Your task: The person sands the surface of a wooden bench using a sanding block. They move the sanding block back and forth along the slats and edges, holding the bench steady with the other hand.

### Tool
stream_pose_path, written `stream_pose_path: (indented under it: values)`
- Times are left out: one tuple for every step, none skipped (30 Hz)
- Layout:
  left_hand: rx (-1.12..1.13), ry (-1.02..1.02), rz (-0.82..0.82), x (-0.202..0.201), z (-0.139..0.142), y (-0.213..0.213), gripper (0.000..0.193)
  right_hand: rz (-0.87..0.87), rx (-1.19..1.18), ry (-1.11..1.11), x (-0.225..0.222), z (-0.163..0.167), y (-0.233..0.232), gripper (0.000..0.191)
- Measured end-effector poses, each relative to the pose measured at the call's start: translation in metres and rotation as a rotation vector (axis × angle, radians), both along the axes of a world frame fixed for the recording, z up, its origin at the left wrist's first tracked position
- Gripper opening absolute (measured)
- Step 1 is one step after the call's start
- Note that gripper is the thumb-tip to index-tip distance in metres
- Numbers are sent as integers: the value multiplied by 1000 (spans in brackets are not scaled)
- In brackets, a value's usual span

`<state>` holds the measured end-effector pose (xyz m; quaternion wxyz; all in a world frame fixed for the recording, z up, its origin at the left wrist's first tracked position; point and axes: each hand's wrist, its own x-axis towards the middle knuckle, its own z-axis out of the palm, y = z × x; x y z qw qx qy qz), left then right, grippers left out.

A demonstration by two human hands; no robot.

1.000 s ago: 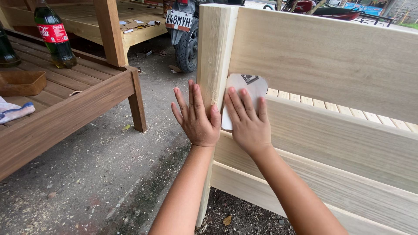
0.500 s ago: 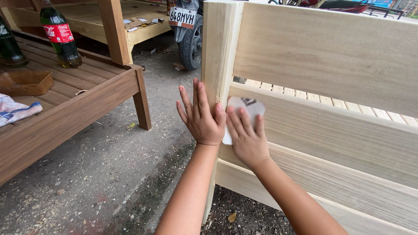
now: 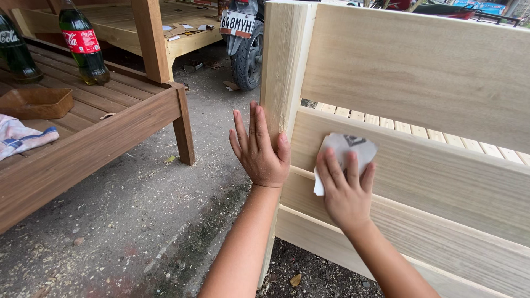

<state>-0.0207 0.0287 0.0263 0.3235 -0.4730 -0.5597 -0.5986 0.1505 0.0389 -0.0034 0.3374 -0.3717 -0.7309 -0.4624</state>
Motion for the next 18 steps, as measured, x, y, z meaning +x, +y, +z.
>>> stream_pose_path:
  values:
    - [4,-1,-9,0,0,0,65,-10,14,-22,-1,4,3,59]
    - [6,0,-21,0,-1,0,65,-24,27,-41,-5,7,8,59]
    - [15,2,-33,0,-1,0,65,-38,46,-59,-8,9,12,60]
    - [15,2,-25,0,0,0,65,-53,69,-72,-12,9,15,59]
    - [10,4,-16,-1,0,-1,64,-66,86,-82,-15,9,18,59]
    - [9,9,-9,0,0,-2,64,-82,107,-90,-18,8,19,59]
    - [9,12,-9,0,0,-2,64,-62,100,-131,-20,7,19,60]
    - [8,10,-15,0,1,-3,65,-47,92,-177,-22,7,18,61]
    - [13,4,-26,1,1,-4,65,-38,88,-228,-22,8,16,62]
    - [19,4,-33,2,2,-4,65,-42,100,-226,-23,10,14,61]
    - [23,5,-32,3,2,-5,64,-39,112,-223,-21,13,11,61]
    - [26,9,-24,2,3,-5,64,-29,123,-217,-20,18,10,60]
    - [28,4,-17,2,3,-5,64,-19,84,-156,-19,22,9,60]
    - [23,3,-9,2,3,-5,64,-8,39,-91,-17,26,8,59]
    - [12,0,-8,2,3,-5,64,-4,-13,-28,-16,29,8,59]
    - [21,5,-14,2,2,-5,64,-31,1,-47,-15,30,8,59]
    - [30,9,-21,2,2,-5,63,-59,16,-67,-14,29,9,60]
    - [42,13,-28,1,2,-5,63,-86,33,-87,-15,25,9,60]
